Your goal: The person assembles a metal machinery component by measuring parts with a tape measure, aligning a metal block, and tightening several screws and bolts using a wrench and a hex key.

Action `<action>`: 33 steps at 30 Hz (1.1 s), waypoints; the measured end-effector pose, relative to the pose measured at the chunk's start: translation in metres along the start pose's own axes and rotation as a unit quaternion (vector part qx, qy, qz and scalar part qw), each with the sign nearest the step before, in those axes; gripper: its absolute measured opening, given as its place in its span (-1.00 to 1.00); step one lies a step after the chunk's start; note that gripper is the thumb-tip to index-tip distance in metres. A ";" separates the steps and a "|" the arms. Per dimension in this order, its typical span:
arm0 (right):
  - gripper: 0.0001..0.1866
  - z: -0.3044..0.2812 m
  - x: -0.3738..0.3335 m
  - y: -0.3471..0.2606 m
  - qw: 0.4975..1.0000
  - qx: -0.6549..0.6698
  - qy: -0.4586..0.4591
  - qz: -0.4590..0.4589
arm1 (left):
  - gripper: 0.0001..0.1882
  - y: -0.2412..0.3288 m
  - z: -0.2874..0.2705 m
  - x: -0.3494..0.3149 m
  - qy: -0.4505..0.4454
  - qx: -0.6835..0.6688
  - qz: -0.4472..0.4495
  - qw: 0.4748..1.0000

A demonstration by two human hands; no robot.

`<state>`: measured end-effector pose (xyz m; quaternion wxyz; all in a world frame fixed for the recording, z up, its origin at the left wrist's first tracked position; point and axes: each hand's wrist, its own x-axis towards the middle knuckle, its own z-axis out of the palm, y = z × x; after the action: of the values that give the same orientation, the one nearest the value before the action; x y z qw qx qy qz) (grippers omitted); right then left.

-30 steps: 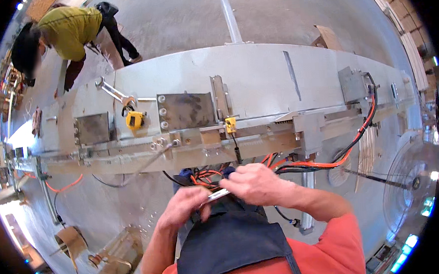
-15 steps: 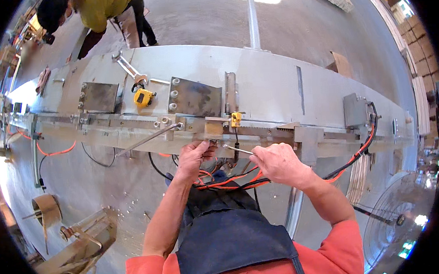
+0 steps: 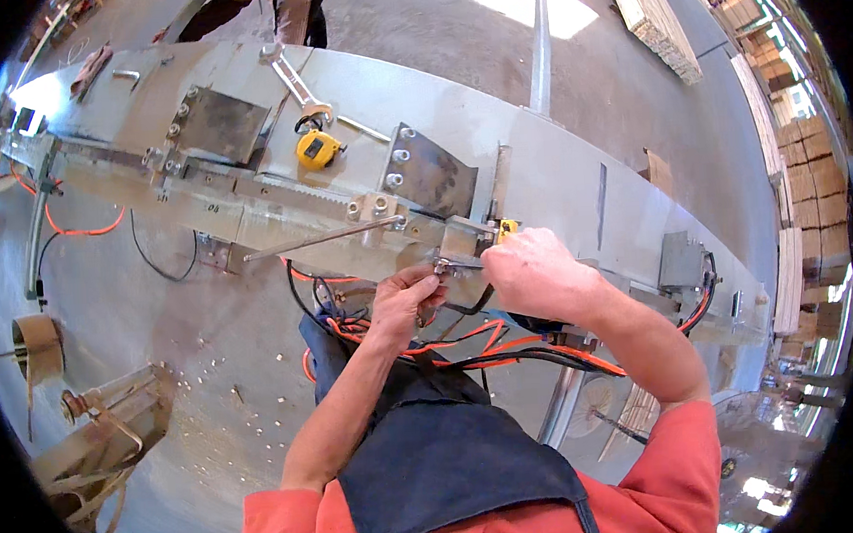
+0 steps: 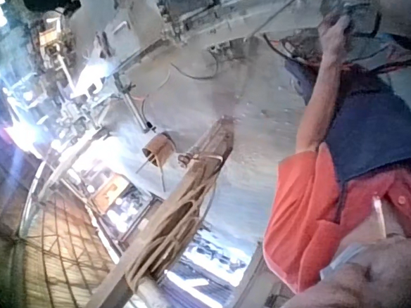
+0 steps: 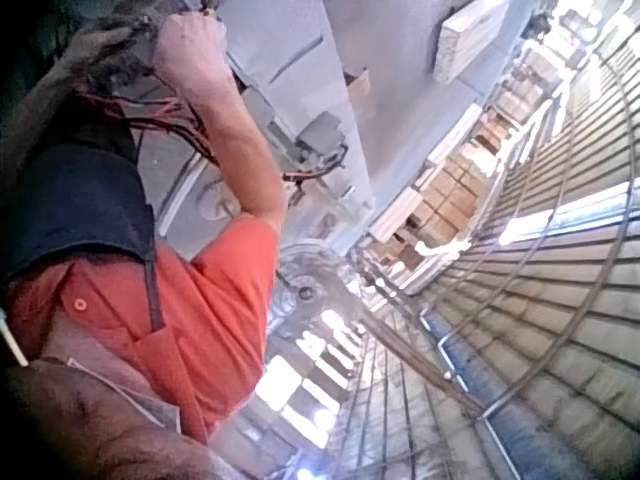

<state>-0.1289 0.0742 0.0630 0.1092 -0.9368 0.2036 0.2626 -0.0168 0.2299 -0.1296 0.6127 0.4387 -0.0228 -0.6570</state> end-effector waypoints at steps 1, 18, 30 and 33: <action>-0.80 -0.007 0.005 -0.003 1.000 -0.008 -0.020 0.004 | -0.77 0.002 0.001 0.000 -0.004 -0.007 -0.004 1.000; -0.81 -0.057 0.074 -0.081 0.981 -0.146 -0.107 -0.066 | -0.80 0.001 0.004 0.003 0.002 -0.070 -0.013 0.997; -0.85 -0.041 0.055 -0.061 0.982 -0.130 -0.100 -0.092 | -0.76 -0.011 -0.002 0.007 -0.013 -0.074 -0.023 0.997; -0.89 0.033 0.000 -0.010 0.997 -0.072 0.026 -0.007 | -0.71 0.000 0.005 0.002 -0.014 -0.051 -0.037 0.998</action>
<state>-0.1391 0.0936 0.0368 0.0383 -0.9503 0.1800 0.2512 -0.0196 0.2256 -0.1278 0.6093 0.3979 0.0182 -0.6856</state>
